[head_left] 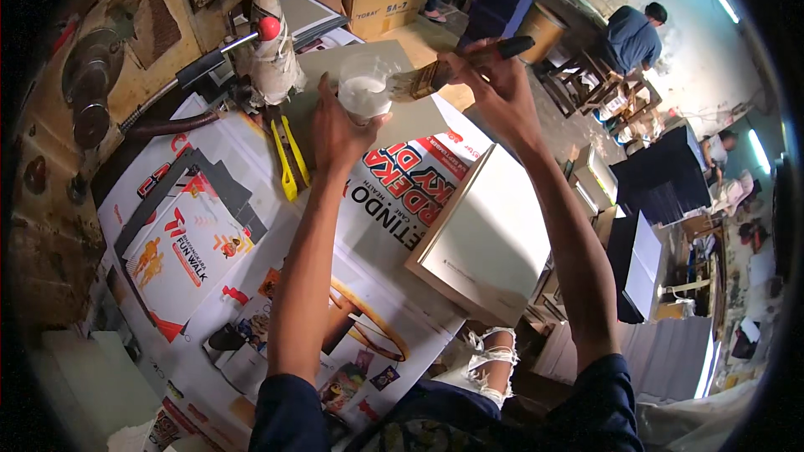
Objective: The person applies adhesive to the side of a large stack of paper sheets with a brush and then places a cover sheet on top of the stack.
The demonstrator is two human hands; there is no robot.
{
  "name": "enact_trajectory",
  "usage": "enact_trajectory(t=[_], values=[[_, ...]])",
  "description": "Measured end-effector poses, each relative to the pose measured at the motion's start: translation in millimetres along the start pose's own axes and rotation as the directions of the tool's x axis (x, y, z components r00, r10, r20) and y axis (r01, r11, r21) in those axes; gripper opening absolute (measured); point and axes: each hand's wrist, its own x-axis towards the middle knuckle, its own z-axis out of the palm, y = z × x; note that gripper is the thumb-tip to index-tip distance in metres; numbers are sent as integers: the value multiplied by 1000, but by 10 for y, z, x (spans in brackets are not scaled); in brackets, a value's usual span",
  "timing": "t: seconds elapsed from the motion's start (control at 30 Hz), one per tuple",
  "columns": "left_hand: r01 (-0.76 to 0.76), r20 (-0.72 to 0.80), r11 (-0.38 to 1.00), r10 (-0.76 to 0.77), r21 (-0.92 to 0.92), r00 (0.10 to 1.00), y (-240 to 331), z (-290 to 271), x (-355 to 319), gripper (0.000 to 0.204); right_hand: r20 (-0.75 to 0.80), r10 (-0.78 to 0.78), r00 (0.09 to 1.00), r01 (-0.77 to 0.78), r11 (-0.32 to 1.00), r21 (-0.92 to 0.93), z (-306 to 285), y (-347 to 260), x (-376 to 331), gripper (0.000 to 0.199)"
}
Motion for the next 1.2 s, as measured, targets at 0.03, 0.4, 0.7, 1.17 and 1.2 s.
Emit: enact_trajectory(t=[0.03,0.4,0.7,1.17,1.2], values=[[18,10,1000,-18,7,1000,-7,-7,3,112,-5,5,1000,-5,1000,23,13,-5,0,19],[-49,-37,997,51,55,998,-67,8,9,109,-351,296,889,-134,899,418,256,-81,203,38],[6,4,999,-6,50,1000,-74,-45,-16,110,-392,198,899,-207,978,20,274,-136,16,33],[-109,57,979,101,170,993,-278,-7,91,107,-508,373,776,-200,910,364,-628,-775,-957,43],[-95,83,981,82,169,993,-436,-90,153,104,-529,401,748,-212,899,383,-741,-882,-1152,42]])
